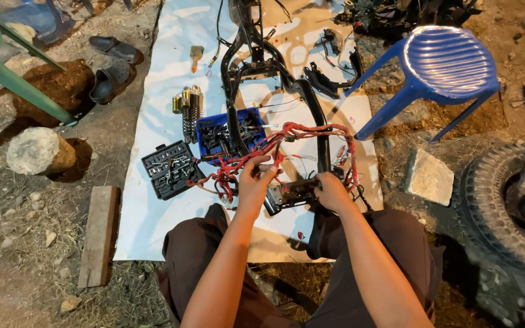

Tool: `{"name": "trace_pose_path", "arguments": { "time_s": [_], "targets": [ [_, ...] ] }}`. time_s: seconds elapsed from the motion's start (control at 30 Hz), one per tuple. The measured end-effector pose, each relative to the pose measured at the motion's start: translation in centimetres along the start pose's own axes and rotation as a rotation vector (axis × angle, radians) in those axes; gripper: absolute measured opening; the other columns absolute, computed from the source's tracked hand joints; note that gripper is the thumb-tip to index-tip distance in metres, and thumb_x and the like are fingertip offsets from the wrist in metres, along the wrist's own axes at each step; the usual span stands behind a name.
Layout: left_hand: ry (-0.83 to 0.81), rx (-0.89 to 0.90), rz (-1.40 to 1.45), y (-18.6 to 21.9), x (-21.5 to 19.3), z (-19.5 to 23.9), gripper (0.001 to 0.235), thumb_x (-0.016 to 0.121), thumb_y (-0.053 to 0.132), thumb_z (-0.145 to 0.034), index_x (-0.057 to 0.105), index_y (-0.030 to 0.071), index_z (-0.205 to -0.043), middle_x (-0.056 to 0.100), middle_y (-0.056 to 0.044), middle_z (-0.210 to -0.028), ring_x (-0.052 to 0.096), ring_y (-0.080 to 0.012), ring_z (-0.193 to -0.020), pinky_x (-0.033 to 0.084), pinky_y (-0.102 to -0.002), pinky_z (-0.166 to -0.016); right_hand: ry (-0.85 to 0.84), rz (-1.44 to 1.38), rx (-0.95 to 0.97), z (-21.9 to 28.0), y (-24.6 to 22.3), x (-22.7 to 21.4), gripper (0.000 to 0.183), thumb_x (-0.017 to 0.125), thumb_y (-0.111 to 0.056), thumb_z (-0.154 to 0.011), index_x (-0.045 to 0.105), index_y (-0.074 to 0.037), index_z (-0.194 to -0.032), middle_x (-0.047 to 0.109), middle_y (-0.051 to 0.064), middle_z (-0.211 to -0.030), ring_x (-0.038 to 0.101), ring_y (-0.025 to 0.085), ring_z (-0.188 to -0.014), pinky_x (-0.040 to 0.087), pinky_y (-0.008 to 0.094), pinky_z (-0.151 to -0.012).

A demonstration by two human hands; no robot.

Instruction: The person sits on the ground and works on a motorcycle wiring harness, stripping wire ends and twisting them together by hand. The person handles the red and black wires and a black plastic connector, organizing the bundle on a white sheet.

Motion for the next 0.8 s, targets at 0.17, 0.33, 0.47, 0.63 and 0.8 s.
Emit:
{"name": "trace_pose_path", "arguments": {
  "time_s": [0.17, 0.33, 0.47, 0.63, 0.8],
  "targets": [
    [-0.014, -0.035, -0.018, -0.9, 0.7, 0.0, 0.033, 0.074, 0.006, -0.092, 0.064, 0.001, -0.123, 0.066, 0.000, -0.093, 0.063, -0.0094, -0.087, 0.051, -0.025, -0.079, 0.000, 0.040, -0.023, 0.4, -1.4, -1.0, 0.022, 0.069, -0.003, -0.078, 0.064, 0.000, -0.099, 0.060, 0.023, -0.098, 0.060, 0.043, -0.099, 0.050, 0.048, -0.086],
    [-0.009, -0.122, 0.041, -1.5, 0.6, 0.1, 0.033, 0.073, 0.006, -0.090, 0.064, 0.004, -0.122, 0.066, 0.000, -0.091, 0.065, -0.0099, -0.087, 0.053, -0.025, -0.078, 0.039, 0.008, -0.062, 0.5, -2.0, -1.5, 0.025, 0.067, 0.001, -0.074, 0.065, 0.001, -0.098, 0.061, 0.023, -0.096, 0.059, 0.045, -0.098, 0.049, 0.049, -0.085],
    [-0.032, -0.101, 0.026, -2.1, 0.3, -0.3, 0.031, 0.073, 0.004, -0.091, 0.065, 0.004, -0.120, 0.066, 0.000, -0.091, 0.065, -0.0110, -0.087, 0.053, -0.026, -0.079, 0.082, -0.063, 0.017, -0.8, -1.6, -1.8, 0.023, 0.069, -0.009, -0.084, 0.069, -0.002, -0.105, 0.067, 0.019, -0.100, 0.065, 0.037, -0.098, 0.053, 0.045, -0.087],
    [-0.063, -0.025, -0.052, -0.9, 0.8, -0.2, 0.028, 0.073, 0.004, -0.092, 0.064, 0.004, -0.119, 0.068, -0.002, -0.091, 0.067, -0.0121, -0.088, 0.053, -0.026, -0.079, -0.012, -0.705, 0.195, -1.0, -8.7, -6.1, 0.033, 0.065, -0.029, -0.097, 0.067, -0.006, -0.121, 0.074, 0.006, -0.106, 0.069, 0.018, -0.095, 0.056, 0.034, -0.082],
    [-0.107, 0.085, -0.180, -1.0, 1.0, -0.2, 0.029, 0.075, 0.006, -0.092, 0.063, 0.005, -0.118, 0.069, -0.003, -0.093, 0.064, -0.0105, -0.086, 0.051, -0.026, -0.076, 0.024, -0.779, 0.006, -1.5, -11.0, -5.3, 0.029, 0.067, -0.021, -0.099, 0.065, -0.003, -0.122, 0.068, 0.002, -0.099, 0.062, 0.011, -0.088, 0.049, 0.028, -0.075]
  ]
}}
Point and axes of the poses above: each hand's wrist, its own z-axis away from the middle knuckle, its own x-axis out of the palm, y = z × x, the point moved 9 cm from there along -z, towards the middle knuckle
